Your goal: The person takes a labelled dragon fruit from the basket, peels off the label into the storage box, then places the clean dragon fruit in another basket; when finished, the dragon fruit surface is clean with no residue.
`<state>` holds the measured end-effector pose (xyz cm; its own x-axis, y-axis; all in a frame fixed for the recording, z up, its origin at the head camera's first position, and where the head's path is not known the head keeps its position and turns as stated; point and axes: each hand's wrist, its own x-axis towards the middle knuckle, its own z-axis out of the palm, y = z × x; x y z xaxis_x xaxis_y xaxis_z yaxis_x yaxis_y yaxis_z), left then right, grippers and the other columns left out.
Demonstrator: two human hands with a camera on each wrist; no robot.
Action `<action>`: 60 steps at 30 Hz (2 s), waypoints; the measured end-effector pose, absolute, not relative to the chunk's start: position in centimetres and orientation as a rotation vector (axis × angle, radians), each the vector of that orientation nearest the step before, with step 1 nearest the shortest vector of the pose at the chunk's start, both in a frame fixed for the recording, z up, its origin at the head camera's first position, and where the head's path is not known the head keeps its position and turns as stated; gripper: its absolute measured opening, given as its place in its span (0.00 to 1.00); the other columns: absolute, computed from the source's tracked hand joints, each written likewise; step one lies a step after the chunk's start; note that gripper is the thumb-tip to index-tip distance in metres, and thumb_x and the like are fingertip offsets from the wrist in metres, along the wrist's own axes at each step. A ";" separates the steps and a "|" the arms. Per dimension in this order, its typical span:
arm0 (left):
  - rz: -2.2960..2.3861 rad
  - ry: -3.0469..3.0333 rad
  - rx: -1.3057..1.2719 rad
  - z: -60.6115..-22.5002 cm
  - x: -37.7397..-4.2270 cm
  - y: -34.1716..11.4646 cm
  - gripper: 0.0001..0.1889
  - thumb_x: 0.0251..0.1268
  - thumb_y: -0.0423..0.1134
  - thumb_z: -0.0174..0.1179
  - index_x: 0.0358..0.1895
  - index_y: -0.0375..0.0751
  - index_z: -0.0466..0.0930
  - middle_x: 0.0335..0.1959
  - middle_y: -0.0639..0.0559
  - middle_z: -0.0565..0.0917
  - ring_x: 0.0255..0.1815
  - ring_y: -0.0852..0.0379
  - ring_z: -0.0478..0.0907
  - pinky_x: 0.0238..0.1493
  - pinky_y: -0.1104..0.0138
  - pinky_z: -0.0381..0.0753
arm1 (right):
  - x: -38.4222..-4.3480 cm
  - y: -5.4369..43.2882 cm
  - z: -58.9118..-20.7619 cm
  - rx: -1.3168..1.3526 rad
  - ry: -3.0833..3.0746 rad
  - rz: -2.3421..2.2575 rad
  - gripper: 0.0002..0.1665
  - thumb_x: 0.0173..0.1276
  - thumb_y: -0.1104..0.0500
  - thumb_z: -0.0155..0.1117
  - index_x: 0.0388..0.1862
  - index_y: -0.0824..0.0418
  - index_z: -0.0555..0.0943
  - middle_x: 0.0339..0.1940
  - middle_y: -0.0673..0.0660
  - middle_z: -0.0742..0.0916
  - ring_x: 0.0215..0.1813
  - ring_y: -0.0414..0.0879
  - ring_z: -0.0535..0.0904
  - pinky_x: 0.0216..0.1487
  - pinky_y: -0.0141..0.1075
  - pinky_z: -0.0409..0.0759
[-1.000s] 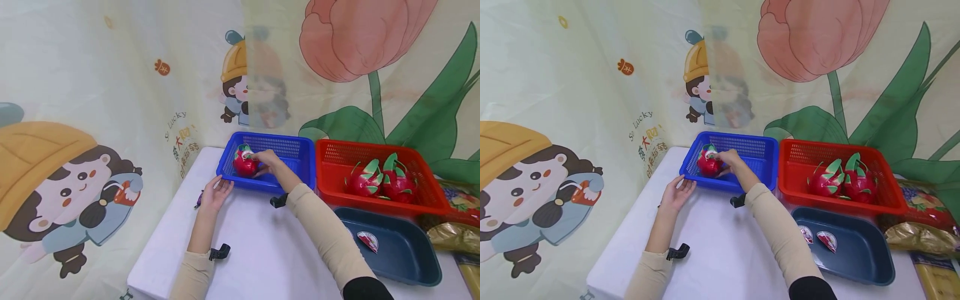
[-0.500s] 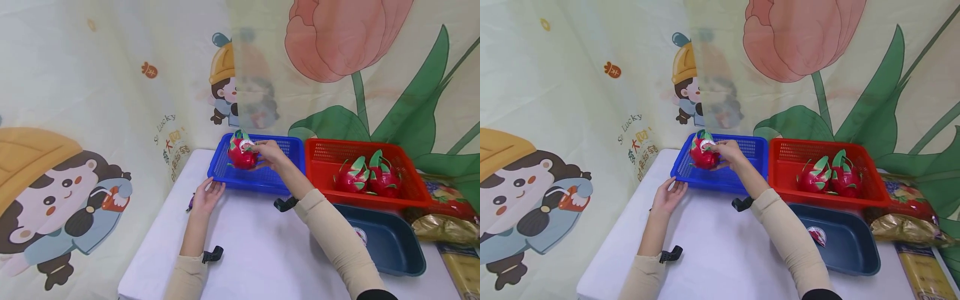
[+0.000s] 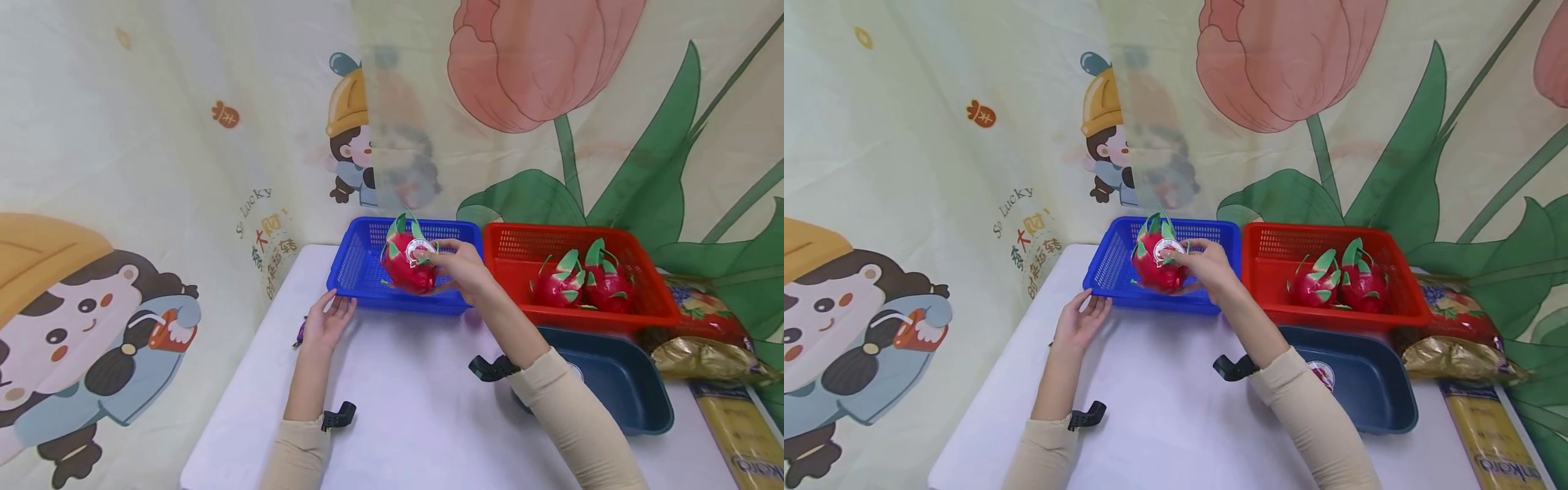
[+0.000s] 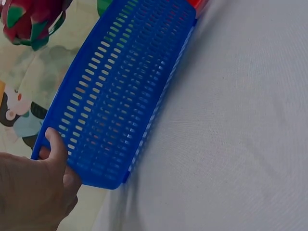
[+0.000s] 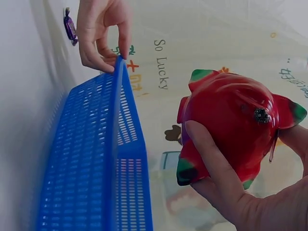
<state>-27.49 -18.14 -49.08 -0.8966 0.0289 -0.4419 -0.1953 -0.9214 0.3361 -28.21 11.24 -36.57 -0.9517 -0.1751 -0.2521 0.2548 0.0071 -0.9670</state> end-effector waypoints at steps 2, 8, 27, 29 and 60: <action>2.894 0.579 -0.658 -49.0 -27.5 -18.2 0.18 0.78 0.32 0.56 0.61 0.45 0.60 0.54 0.49 0.71 0.59 0.56 0.73 0.68 0.59 0.79 | -27.2 11.8 -36.9 0.108 2.011 -2.013 0.44 0.71 0.50 0.73 0.79 0.60 0.64 0.70 0.64 0.78 0.64 0.63 0.82 0.46 0.53 0.90; 2.897 0.600 -0.638 -48.9 -27.5 -18.1 0.19 0.79 0.32 0.55 0.63 0.47 0.58 0.55 0.49 0.70 0.60 0.57 0.73 0.69 0.58 0.78 | -24.1 13.4 -38.4 0.163 2.090 -2.007 0.44 0.71 0.49 0.73 0.79 0.59 0.65 0.72 0.64 0.77 0.69 0.62 0.77 0.52 0.50 0.89; 2.906 0.586 -0.630 -48.8 -27.3 -18.1 0.19 0.79 0.31 0.54 0.63 0.47 0.58 0.62 0.49 0.67 0.68 0.57 0.68 0.76 0.58 0.70 | -14.3 14.7 -43.2 0.342 2.139 -2.128 0.49 0.62 0.48 0.81 0.77 0.56 0.67 0.72 0.62 0.79 0.68 0.61 0.77 0.48 0.46 0.90; 2.907 0.597 -0.621 -48.9 -27.3 -18.1 0.18 0.79 0.31 0.55 0.62 0.46 0.59 0.62 0.49 0.67 0.66 0.57 0.69 0.74 0.59 0.72 | -13.6 14.6 -43.9 0.349 2.131 -2.138 0.47 0.62 0.50 0.81 0.76 0.56 0.68 0.72 0.63 0.79 0.67 0.60 0.78 0.47 0.45 0.90; 2.916 0.602 -0.626 -48.9 -27.2 -18.0 0.15 0.78 0.31 0.56 0.59 0.44 0.63 0.57 0.49 0.70 0.62 0.56 0.71 0.67 0.59 0.80 | -10.6 12.9 -50.1 0.517 2.118 -2.090 0.47 0.63 0.46 0.81 0.74 0.60 0.70 0.69 0.69 0.80 0.59 0.58 0.84 0.42 0.43 0.90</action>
